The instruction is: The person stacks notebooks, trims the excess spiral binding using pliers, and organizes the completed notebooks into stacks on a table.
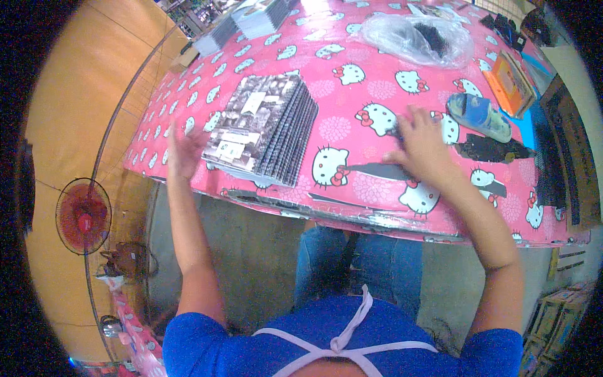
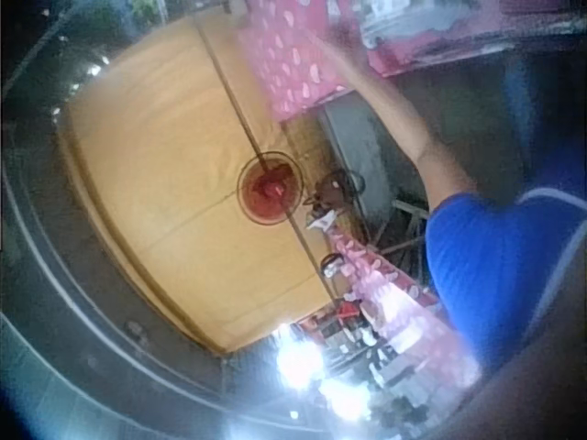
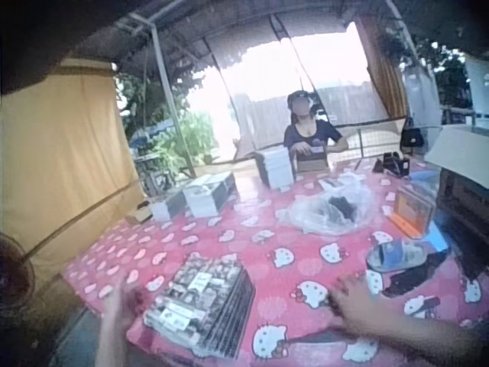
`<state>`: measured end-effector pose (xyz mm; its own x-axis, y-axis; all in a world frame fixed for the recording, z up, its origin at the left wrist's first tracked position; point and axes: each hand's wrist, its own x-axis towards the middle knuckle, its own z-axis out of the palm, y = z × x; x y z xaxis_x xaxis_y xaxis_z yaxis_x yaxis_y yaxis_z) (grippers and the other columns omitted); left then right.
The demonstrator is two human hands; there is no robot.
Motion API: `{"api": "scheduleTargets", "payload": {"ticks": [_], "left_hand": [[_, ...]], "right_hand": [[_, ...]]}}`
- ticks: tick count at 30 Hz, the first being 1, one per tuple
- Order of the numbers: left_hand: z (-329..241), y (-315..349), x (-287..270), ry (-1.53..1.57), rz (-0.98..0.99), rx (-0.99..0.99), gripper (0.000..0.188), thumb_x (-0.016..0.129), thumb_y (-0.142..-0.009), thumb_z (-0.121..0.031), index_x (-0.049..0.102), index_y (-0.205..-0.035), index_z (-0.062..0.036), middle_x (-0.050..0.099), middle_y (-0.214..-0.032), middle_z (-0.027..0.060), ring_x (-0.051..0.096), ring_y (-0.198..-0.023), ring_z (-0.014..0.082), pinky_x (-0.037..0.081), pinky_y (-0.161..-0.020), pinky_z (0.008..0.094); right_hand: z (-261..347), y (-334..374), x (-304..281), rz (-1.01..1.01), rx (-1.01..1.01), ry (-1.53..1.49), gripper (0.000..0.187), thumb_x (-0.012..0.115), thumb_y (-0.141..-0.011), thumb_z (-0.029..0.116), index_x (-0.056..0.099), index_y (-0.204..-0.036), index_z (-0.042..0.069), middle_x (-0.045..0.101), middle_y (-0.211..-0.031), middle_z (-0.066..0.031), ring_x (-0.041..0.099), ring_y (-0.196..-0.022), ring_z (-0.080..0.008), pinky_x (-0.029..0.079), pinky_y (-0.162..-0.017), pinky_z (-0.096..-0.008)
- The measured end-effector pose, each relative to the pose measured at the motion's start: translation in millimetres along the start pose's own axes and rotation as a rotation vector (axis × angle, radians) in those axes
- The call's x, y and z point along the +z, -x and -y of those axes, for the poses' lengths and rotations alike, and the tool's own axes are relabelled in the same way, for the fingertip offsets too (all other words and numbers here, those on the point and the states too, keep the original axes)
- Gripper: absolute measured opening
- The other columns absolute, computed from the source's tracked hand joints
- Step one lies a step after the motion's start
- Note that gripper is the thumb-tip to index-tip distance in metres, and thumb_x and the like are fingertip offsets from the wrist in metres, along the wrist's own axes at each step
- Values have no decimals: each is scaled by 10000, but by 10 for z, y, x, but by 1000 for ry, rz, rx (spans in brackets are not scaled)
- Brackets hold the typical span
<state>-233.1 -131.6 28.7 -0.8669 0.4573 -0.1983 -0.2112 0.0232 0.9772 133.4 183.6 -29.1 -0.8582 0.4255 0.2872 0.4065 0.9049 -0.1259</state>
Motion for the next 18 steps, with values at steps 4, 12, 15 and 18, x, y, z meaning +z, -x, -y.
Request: {"api": "scheduleTargets", "payload": {"ticks": [4,12,15,18], "left_hand": [[467,46,257,292,398,-258,868,393,-825,-715,417,-1357,-30,442,-1368,194,453,-1220,338,315,-1040,489],[516,536,630,473,365,-204,698,417,-880,-561,428,-1343,-39,475,-1345,174,464,-1214,342,319,-1042,489],[651,977,957,555,246,-81,653,411,-882,-561,461,-1327,-86,486,-1348,121,440,-1234,295,297,-1054,452],[827,1088,1431,689,151,64,606,429,-879,-553,487,-1290,-111,487,-1343,89,420,-1242,275,255,-1070,449]], "right_hand": [[675,-221,200,356,-18,-1030,875,550,-860,534,236,-1387,-91,261,-1429,-303,271,-1344,-378,249,-1093,-426],[1357,-890,826,367,277,-1711,994,320,-837,739,227,-1386,-84,329,-1404,-256,357,-1299,-320,292,-1068,-369],[1204,-1137,437,662,167,-1951,982,247,-788,809,479,-1280,-9,549,-1252,-176,558,-1123,-273,433,-963,-394],[915,-1436,512,602,362,-1962,955,304,-789,802,563,-1099,-63,646,-1033,-162,624,-943,-255,473,-884,-415]]}}
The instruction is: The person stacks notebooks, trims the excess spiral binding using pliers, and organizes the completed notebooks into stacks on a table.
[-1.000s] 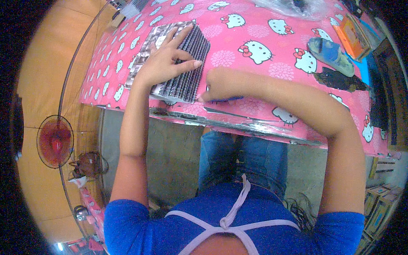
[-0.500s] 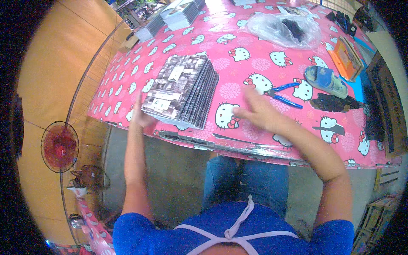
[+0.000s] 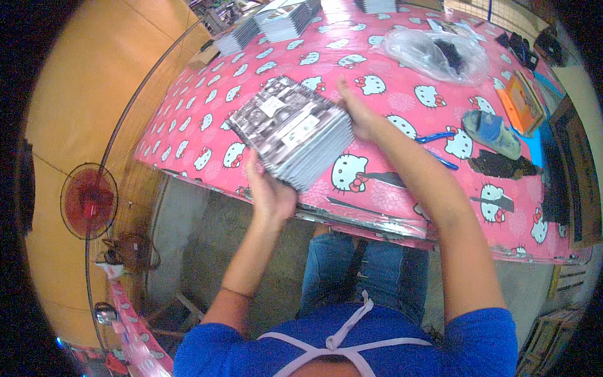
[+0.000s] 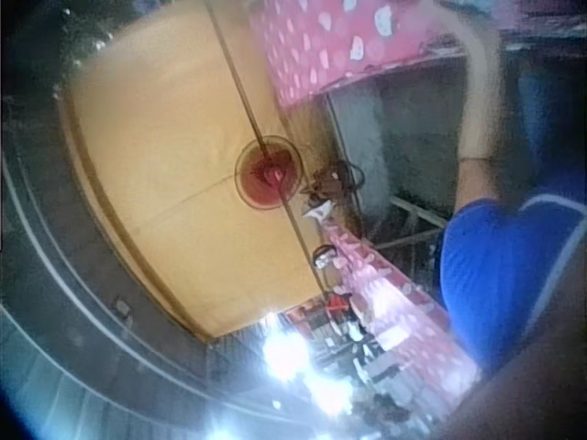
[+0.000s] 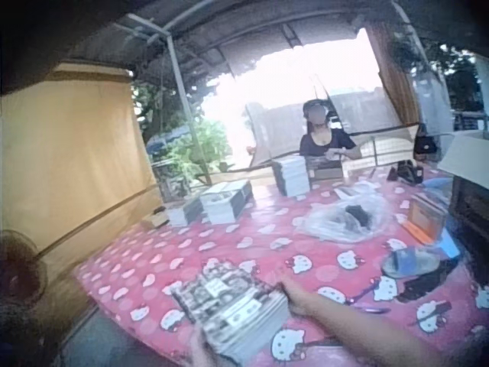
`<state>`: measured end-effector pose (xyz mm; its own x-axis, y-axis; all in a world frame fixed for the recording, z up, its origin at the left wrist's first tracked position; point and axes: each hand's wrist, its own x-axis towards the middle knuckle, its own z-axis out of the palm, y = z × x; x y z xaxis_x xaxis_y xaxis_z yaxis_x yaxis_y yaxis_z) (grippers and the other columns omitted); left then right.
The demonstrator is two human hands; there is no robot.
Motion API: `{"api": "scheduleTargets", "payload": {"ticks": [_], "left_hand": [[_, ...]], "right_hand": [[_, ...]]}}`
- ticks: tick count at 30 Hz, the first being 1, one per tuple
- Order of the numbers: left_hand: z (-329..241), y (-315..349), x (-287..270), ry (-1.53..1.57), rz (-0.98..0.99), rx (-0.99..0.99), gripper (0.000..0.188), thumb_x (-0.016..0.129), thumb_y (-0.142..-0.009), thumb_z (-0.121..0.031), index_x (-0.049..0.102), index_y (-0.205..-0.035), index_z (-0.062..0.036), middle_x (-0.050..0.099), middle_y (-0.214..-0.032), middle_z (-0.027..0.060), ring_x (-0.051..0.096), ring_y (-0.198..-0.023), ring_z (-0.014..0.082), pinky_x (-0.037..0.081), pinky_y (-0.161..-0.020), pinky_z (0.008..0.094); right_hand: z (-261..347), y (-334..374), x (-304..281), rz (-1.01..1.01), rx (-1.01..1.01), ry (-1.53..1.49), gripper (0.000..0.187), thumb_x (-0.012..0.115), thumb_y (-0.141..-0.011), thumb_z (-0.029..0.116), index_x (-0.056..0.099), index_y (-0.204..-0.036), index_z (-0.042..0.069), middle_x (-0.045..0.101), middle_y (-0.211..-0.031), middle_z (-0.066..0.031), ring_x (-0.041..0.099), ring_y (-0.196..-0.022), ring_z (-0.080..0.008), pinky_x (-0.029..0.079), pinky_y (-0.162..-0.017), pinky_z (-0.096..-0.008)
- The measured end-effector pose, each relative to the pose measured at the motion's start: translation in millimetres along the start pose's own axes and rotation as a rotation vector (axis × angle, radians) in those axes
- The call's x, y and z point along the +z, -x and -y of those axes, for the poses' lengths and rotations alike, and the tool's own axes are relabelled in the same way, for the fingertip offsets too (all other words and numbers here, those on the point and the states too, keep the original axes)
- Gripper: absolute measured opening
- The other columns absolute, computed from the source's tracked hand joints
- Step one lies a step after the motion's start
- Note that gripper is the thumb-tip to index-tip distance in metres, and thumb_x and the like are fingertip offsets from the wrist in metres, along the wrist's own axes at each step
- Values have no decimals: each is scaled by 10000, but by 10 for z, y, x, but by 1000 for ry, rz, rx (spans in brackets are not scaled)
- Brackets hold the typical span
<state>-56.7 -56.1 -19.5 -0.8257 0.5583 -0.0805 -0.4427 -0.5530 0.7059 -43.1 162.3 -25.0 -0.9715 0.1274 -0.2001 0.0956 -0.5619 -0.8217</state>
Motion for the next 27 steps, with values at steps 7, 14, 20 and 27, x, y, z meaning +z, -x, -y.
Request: {"api": "scheduleTargets", "payload": {"ticks": [7,14,20,27], "left_hand": [[-6,-117,41,-56,-397,60,619,456,-898,-482,335,-1358,-85,333,-1423,98,305,-1296,265,164,-1104,455],[-888,-1505,-1196,-400,147,55,819,309,-887,-684,444,-1291,16,501,-1305,152,452,-1211,249,307,-1026,364],[-823,-1003,-1008,-507,-11,-46,942,229,-832,-773,448,-1274,30,553,-1242,138,524,-1127,230,373,-970,349],[-407,-257,-908,-517,-90,52,799,300,-875,-691,442,-1251,-1,549,-1168,117,544,-1033,224,417,-912,394]], "right_hand": [[-51,121,-602,-371,-147,103,932,368,-869,682,244,-1378,-90,225,-1470,-228,259,-1352,-312,250,-1088,-421],[-620,811,181,-189,-162,154,842,321,-919,621,139,-1443,-11,147,-1516,-131,138,-1389,-282,124,-1125,-421],[-703,267,267,-313,-215,107,827,284,-904,661,186,-1454,51,242,-1489,-117,225,-1364,-246,160,-1118,-394],[-91,-369,-599,-240,-181,145,777,340,-899,650,392,-1363,29,464,-1340,-149,407,-1261,-255,312,-1052,-373]]}}
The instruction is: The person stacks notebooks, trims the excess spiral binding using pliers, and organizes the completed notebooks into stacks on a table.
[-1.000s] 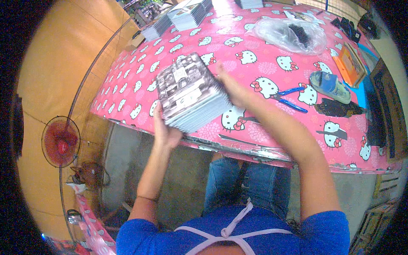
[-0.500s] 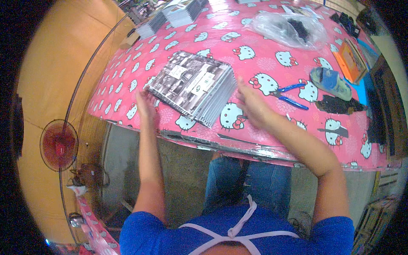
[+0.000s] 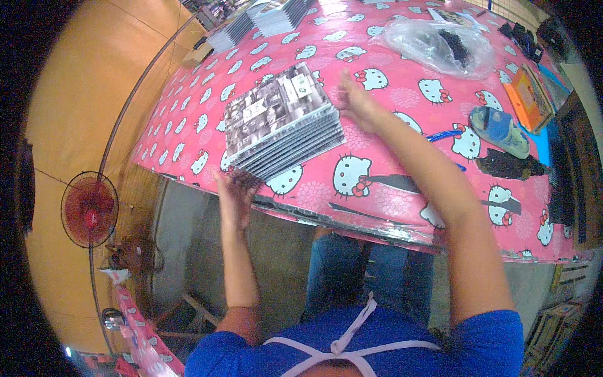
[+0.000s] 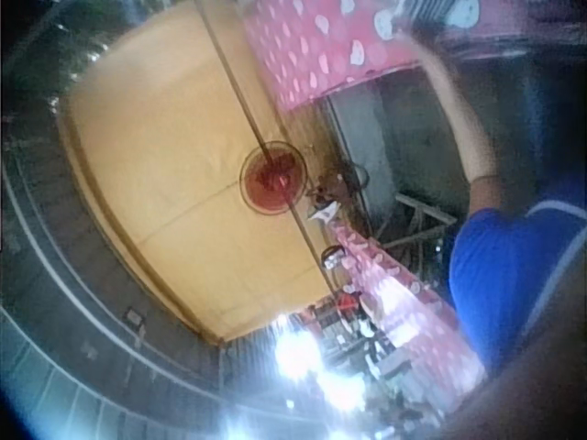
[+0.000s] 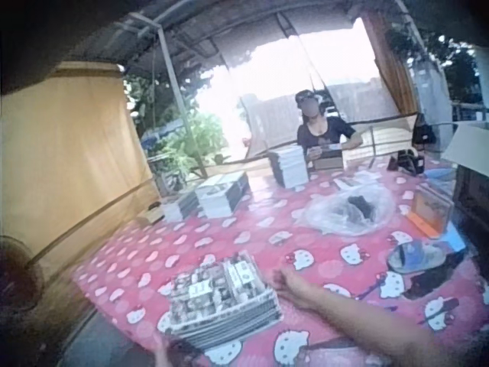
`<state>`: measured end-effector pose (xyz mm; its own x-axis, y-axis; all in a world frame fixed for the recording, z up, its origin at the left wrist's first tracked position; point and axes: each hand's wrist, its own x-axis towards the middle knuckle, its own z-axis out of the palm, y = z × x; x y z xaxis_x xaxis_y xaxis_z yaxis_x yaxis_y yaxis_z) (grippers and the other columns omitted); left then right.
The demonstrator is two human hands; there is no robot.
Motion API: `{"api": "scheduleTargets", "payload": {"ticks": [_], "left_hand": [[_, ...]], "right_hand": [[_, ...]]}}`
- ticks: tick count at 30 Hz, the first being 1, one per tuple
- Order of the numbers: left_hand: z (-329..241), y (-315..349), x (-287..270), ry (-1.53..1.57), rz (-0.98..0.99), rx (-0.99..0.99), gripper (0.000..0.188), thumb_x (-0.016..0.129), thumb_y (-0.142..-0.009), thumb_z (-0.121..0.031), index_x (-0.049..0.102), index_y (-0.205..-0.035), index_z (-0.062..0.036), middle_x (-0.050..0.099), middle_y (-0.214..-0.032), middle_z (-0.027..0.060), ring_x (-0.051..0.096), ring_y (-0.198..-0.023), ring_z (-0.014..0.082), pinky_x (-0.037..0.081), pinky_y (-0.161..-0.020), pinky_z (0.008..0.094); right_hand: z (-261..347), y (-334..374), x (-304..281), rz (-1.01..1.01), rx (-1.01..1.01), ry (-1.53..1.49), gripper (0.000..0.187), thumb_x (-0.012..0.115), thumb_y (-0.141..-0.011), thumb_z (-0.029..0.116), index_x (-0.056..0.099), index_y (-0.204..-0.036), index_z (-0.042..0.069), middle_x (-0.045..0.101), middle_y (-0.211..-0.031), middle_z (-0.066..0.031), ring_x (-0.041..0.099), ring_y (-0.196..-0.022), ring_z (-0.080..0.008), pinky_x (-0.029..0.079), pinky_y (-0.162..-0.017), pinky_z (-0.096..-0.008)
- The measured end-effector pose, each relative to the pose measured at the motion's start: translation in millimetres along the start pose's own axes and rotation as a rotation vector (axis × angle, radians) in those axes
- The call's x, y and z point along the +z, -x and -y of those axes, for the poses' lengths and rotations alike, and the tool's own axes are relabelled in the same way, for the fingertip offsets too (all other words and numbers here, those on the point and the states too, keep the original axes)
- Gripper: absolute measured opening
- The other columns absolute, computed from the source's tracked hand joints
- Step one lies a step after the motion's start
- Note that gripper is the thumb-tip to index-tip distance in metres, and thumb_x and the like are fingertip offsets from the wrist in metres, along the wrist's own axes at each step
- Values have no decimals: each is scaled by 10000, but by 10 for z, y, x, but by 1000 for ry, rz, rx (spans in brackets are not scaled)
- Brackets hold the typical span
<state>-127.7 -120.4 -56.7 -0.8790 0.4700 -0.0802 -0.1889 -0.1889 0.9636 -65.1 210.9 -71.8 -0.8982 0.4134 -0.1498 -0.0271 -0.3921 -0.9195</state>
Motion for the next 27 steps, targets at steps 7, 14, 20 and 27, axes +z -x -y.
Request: {"api": "scheduleTargets", "payload": {"ticks": [7,14,20,27], "left_hand": [[183,517,507,-148,30,71,496,751,-748,-40,386,-1082,-15,506,-1002,84,528,-905,135,470,-805,276],[427,668,1176,-444,60,239,519,768,-742,-77,373,-1072,-10,469,-951,67,497,-852,123,453,-748,254],[442,727,1320,-375,-110,442,523,759,-763,-100,390,-1125,-20,470,-1036,75,503,-900,140,468,-761,263],[219,809,1345,-395,-92,701,367,708,-788,-7,493,-1085,-24,512,-1058,63,522,-903,118,467,-753,246]], "right_hand": [[610,1426,-568,33,-311,1498,776,684,-754,433,370,-1360,64,293,-1426,-255,296,-1328,-391,296,-1064,-472],[404,2200,-1213,-118,-257,1708,828,725,-703,433,376,-1354,58,304,-1421,-219,266,-1340,-392,231,-1072,-556],[346,1997,-1115,-127,-488,1785,511,605,-836,324,472,-1220,15,474,-1121,-203,452,-1102,-366,339,-942,-497],[237,1816,-114,-77,-756,1459,415,568,-843,367,525,-1065,20,500,-929,-174,516,-897,-340,417,-767,-427]]}}
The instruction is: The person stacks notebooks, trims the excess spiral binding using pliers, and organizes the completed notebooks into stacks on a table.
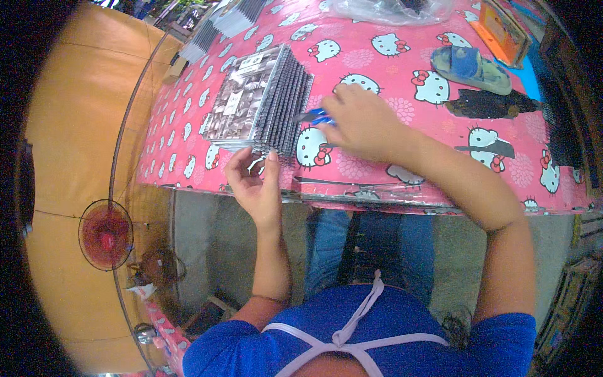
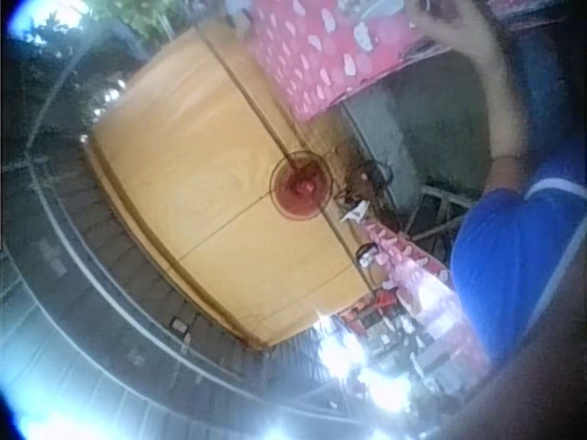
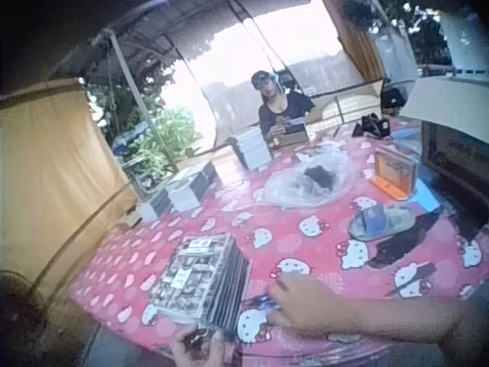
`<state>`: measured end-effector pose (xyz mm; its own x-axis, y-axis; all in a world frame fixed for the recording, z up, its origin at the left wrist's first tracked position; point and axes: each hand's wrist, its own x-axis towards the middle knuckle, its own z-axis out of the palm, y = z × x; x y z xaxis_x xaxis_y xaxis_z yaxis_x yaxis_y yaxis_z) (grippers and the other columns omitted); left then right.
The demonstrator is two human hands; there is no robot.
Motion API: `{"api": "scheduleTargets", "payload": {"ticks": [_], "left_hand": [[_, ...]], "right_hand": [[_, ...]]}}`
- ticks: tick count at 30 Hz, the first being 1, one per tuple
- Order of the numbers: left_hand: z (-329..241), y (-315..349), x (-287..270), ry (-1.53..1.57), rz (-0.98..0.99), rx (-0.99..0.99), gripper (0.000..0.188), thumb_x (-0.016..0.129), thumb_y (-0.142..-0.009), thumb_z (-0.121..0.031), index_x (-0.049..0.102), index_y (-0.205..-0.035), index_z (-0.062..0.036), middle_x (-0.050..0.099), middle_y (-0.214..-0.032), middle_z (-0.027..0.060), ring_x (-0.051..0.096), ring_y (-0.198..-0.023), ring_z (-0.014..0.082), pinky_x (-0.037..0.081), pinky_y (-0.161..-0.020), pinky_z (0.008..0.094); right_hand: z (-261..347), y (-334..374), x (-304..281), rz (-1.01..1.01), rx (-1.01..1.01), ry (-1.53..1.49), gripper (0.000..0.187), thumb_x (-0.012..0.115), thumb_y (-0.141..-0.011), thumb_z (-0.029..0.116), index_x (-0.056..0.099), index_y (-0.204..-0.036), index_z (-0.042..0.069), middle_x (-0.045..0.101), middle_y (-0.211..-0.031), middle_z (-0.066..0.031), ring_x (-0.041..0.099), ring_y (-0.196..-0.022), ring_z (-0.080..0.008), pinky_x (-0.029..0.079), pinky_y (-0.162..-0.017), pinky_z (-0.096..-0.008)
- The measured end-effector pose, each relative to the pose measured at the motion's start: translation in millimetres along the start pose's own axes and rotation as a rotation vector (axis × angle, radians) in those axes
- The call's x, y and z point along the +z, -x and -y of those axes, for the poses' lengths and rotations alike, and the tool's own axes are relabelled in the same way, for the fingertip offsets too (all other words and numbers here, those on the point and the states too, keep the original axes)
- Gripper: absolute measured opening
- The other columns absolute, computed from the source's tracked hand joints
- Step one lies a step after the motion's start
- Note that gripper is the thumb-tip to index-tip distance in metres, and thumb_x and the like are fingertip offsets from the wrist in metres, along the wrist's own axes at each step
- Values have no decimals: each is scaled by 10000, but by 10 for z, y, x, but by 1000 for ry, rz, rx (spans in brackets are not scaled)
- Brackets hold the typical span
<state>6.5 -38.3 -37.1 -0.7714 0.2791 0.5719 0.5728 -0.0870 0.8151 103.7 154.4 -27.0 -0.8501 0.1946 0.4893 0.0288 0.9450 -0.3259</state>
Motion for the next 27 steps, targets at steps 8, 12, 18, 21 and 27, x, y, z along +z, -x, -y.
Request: {"api": "scheduleTargets", "payload": {"ticks": [8,12,18,21,27], "left_hand": [[0,-73,20,-3,-34,-66,257,695,-802,-6,547,-1012,-6,557,-956,39,538,-783,80,459,-699,214],[-17,-85,28,52,-16,-124,228,697,-799,0,568,-986,-1,579,-914,35,539,-771,75,460,-692,213],[-2,-106,-7,21,-49,-100,170,708,-788,7,597,-917,0,595,-897,31,537,-756,71,456,-682,206],[30,-97,0,28,-53,-95,162,708,-785,11,598,-902,-4,598,-903,34,530,-753,65,452,-671,201],[3,-142,14,197,-58,-171,144,687,-806,7,570,-886,-17,599,-897,45,502,-721,41,433,-638,183]], "right_hand": [[323,-271,92,-116,-185,155,467,556,-825,514,556,-1072,118,533,-991,-130,548,-937,-302,394,-777,-548],[325,-275,78,-96,-201,172,460,568,-812,519,562,-1062,132,534,-1010,-125,548,-972,-303,401,-803,-541],[285,-371,-2,-15,-185,87,539,588,-775,564,604,-941,52,590,-866,-145,601,-854,-303,477,-732,-457],[267,-402,12,78,-75,102,608,580,-759,619,628,-778,13,613,-712,-164,626,-688,-317,495,-612,-429],[275,-357,122,81,3,37,682,517,-762,682,640,-596,31,602,-565,-182,629,-534,-324,496,-497,-436]]}}
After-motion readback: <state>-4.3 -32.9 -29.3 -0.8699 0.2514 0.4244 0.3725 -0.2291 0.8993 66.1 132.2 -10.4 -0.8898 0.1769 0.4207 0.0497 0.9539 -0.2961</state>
